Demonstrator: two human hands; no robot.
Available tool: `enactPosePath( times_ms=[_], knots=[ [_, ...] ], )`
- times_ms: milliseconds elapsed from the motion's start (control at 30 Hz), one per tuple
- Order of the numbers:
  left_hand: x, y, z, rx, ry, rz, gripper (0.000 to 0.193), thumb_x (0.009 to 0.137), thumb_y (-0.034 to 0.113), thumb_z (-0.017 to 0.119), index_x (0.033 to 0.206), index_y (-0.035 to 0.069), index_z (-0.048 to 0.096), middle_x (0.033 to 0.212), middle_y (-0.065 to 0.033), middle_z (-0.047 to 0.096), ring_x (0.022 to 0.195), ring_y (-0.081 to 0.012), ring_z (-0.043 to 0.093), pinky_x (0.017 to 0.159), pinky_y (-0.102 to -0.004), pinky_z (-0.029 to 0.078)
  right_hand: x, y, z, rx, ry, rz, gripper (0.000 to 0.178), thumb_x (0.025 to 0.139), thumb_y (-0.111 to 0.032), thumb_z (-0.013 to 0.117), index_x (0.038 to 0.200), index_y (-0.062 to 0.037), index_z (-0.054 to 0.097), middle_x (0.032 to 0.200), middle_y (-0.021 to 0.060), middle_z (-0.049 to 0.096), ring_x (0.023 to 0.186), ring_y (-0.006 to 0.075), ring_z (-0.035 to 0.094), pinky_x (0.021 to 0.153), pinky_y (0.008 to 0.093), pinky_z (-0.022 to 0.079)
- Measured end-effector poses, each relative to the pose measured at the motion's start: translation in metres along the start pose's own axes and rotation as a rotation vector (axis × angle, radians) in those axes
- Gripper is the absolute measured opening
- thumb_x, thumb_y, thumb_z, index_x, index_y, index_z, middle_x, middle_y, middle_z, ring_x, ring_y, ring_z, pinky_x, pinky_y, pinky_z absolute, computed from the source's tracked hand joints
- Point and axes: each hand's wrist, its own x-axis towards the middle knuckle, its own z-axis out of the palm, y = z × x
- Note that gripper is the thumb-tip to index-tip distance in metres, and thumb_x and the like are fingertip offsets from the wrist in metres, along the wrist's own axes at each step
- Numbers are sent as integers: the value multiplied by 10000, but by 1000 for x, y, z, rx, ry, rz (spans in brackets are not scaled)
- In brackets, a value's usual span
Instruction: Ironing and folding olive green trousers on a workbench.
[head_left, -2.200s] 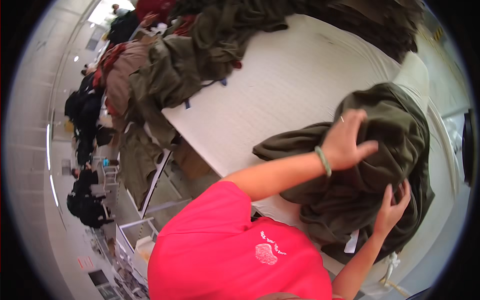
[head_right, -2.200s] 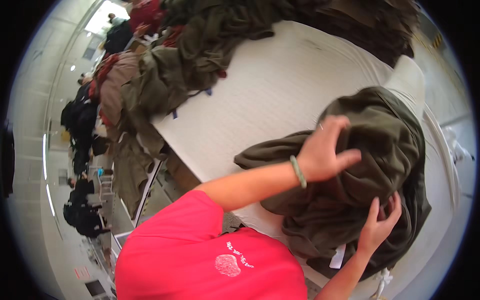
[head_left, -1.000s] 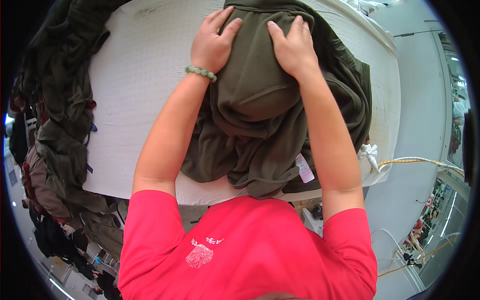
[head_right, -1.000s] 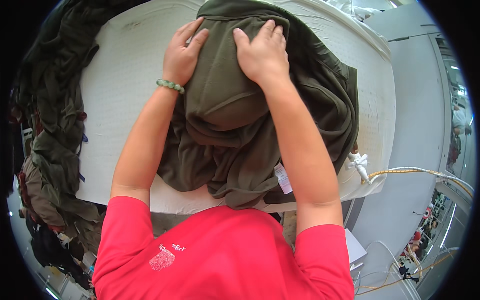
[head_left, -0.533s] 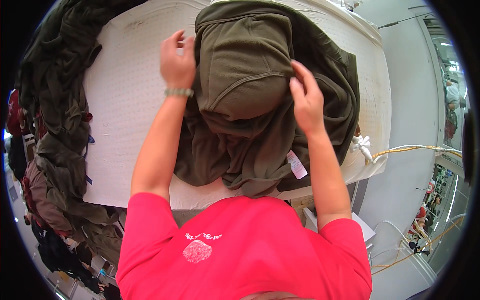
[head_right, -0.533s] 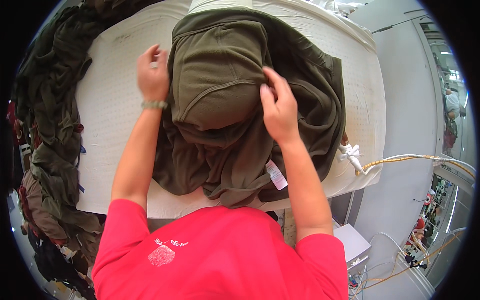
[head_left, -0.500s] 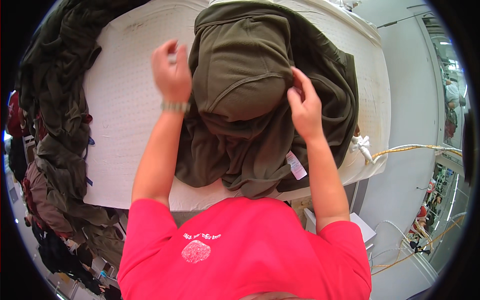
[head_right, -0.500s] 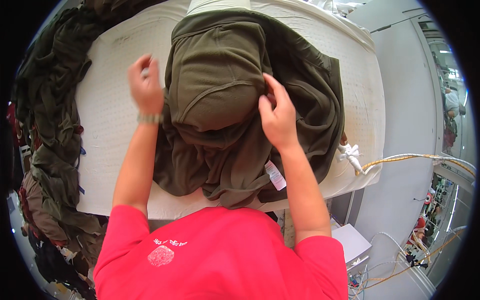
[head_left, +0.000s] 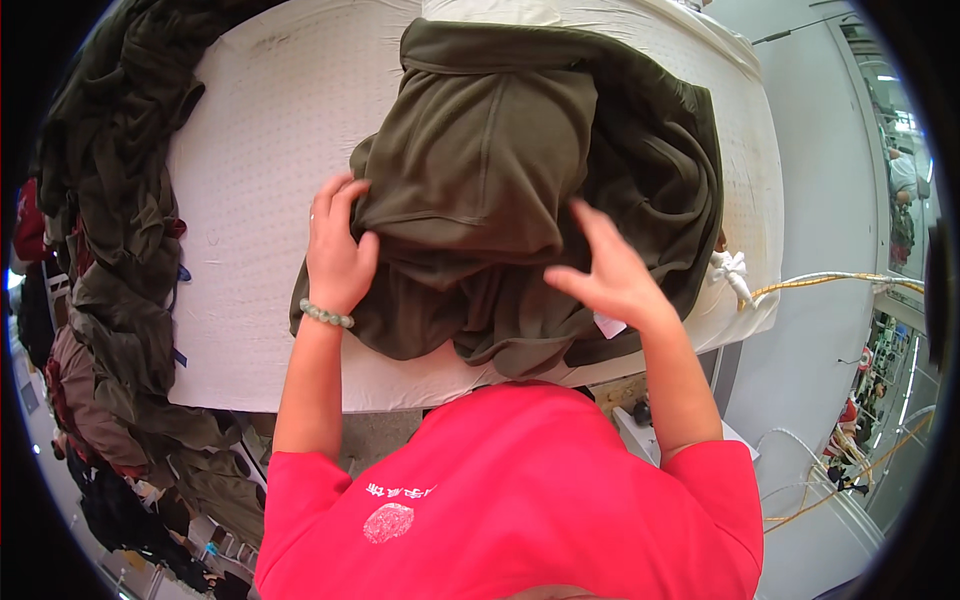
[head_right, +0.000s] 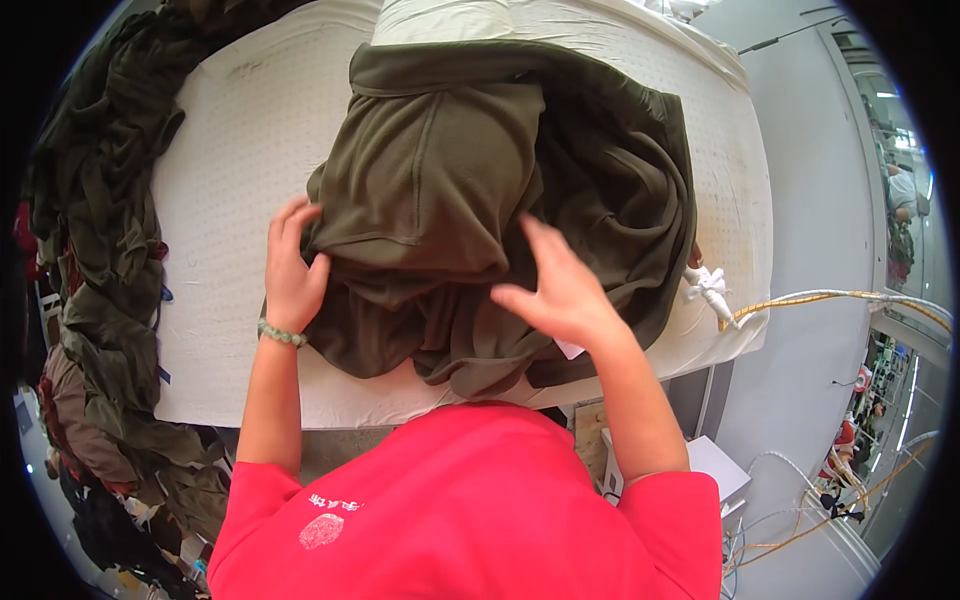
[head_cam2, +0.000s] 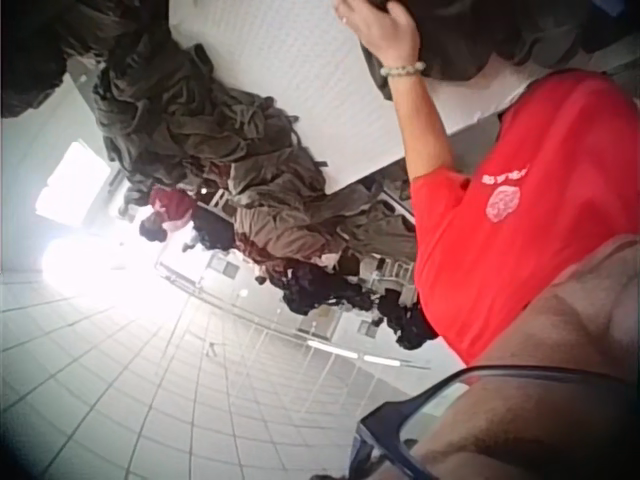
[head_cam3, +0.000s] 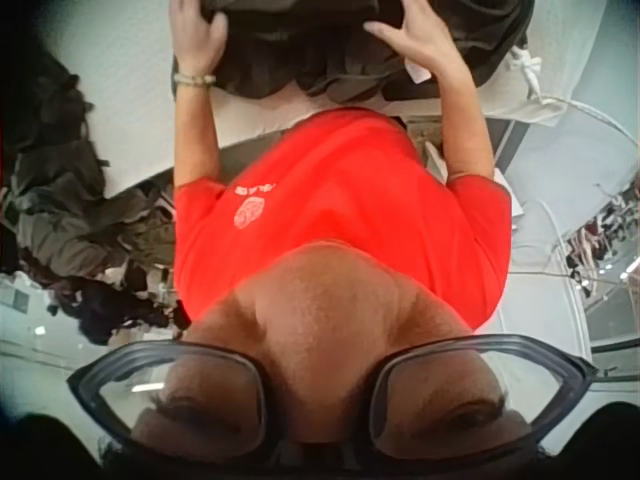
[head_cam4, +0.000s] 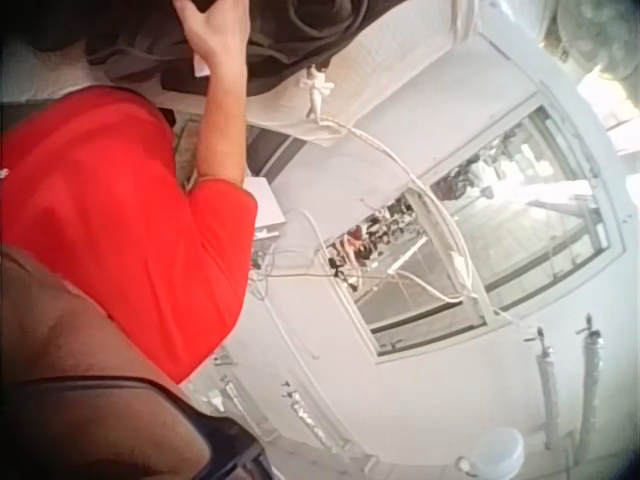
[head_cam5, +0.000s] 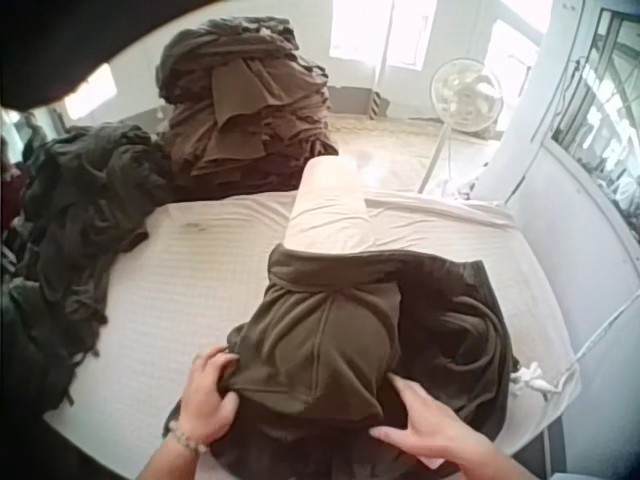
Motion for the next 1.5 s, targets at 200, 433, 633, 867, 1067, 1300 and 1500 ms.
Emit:
enactPosePath(
  times_ms=[200, 433, 633, 867, 1067, 1300, 1500],
  knots=[
    [69, 63, 25, -395, -88, 216, 431, 958, 132, 616, 1377, 42, 585, 1491, -166, 514, 1435, -339, 420, 1169, -412, 346, 65, -30, 9, 416, 372, -165, 784, 967, -415, 649, 1517, 60, 354, 1550, 284, 385, 1456, 373, 376, 1192, 381, 299],
    [168, 49, 77, -91, -6, 329, 455, 1015, 275, 577, 1415, 59, 569, 1512, -155, 505, 1463, -351, 381, 1203, -428, 281, 203, -3, -21, 250, 376, -357, 878, 985, -532, 558, 1545, 82, 275, 1614, 302, 254, 1522, 383, 234, 1234, 375, 211],
    [162, 41, 74, -83, 53, 346, 435, 1005, 290, 575, 1375, 62, 604, 1482, -176, 525, 1431, -370, 416, 1171, -478, 329, 186, -11, -11, 117, 506, -337, 730, 1002, -458, 560, 1489, 63, 405, 1556, 270, 385, 1469, 393, 345, 1208, 394, 271],
    [86, 63, 66, -54, 149, 616, 524, 979, 361, 573, 1379, 22, 599, 1482, -200, 514, 1401, -410, 440, 1174, -493, 317, 87, 12, 24, -114, 712, -642, 629, 970, -386, 633, 1450, -2, 498, 1517, 216, 468, 1431, 381, 415, 1177, 476, 326],
    [65, 51, 55, -65, 65, 379, 557, 1042, 338, 501, 1497, 19, 459, 1568, -197, 414, 1483, -384, 336, 1212, -488, 248, 3, 98, -43, -382, 666, -447, 639, 949, -412, 660, 1412, 1, 508, 1439, 215, 536, 1368, 356, 488, 1156, 478, 354],
    [75, 138, 79, 412, 29, 584, 526, 1029, 307, 535, 1486, 52, 479, 1558, -141, 444, 1487, -334, 343, 1215, -519, 238, -32, 212, -78, -562, 797, -37, 730, 935, -525, 641, 1350, 62, 520, 1320, 210, 604, 1233, 382, 567, 1071, 470, 432],
    [53, 175, 107, 593, 47, 592, 550, 983, 327, 594, 1461, 67, 509, 1546, -125, 461, 1467, -300, 379, 1222, -517, 240, -19, 188, -108, -435, 571, 24, 875, 904, -658, 597, 1364, 80, 494, 1296, 229, 610, 1200, 416, 574, 1015, 473, 467]
  ],
)
